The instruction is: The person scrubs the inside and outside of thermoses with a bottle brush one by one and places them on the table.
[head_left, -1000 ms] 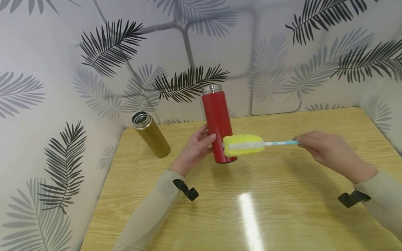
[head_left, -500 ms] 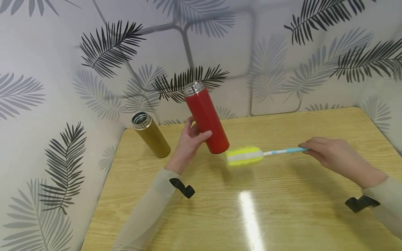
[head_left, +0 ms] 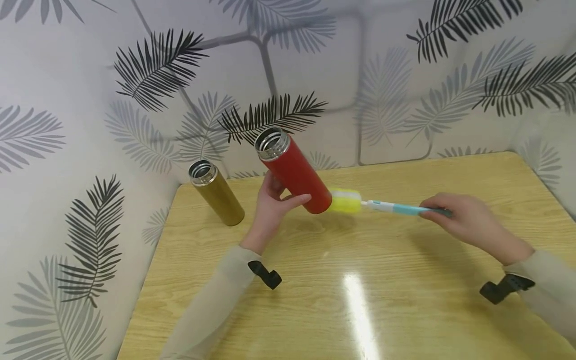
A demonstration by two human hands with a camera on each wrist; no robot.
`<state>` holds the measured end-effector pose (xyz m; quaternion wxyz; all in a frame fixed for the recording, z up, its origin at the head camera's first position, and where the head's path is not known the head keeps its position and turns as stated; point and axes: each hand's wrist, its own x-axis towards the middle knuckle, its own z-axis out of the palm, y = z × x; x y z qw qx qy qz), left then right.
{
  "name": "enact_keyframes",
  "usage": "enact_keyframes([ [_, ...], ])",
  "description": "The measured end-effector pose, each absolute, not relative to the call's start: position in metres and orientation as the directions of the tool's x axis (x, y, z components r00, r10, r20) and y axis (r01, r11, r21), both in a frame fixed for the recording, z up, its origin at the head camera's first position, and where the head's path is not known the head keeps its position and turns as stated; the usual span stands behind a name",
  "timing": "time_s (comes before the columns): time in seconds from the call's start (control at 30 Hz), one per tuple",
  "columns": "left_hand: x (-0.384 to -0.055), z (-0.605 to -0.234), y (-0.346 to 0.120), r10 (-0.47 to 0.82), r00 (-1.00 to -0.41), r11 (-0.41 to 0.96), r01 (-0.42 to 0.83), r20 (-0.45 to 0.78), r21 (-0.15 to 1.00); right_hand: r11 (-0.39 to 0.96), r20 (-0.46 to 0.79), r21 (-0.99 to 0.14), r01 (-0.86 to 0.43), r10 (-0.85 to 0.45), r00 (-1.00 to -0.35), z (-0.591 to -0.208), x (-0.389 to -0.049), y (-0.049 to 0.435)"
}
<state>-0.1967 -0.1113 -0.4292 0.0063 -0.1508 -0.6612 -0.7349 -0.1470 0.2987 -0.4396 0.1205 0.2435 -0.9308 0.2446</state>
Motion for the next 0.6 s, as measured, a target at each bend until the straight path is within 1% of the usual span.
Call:
enact_keyframes([
  [0.13,-0.195,-0.430,-0.102,0.182,-0.952,-0.120,0.228,0.247,0.966,0.744,0.227,-0.512,-0.430,-0.365,-0.903,-0.435,-0.150,0.279],
  [0.2,-0.194,-0.431,-0.099,0.176,-0.951,-0.103,0.239,0.254,0.965,0.719,0.177,-0.570,-0.397,-0.365,-0.914,-0.432,-0.151,0.270],
  [0.27,-0.194,-0.431,-0.097,0.166,-0.950,-0.082,0.254,0.264,0.964,0.693,0.158,-0.609,-0.386,-0.371,-0.915,-0.429,-0.151,0.265],
  [0.37,-0.194,-0.429,-0.099,0.152,-0.949,-0.022,0.275,0.275,0.961,0.673,0.166,-0.636,-0.378,-0.359,-0.918,-0.428,-0.150,0.265],
  [0.47,-0.194,-0.426,-0.103,0.140,-0.952,0.018,0.279,0.273,0.960,0.683,0.193,-0.630,-0.370,-0.324,-0.926,-0.427,-0.149,0.271],
  [0.6,-0.192,-0.424,-0.103,0.144,-0.954,-0.013,0.265,0.264,0.964,0.710,0.156,-0.643,-0.289,-0.248,-0.956,-0.424,-0.151,0.278],
])
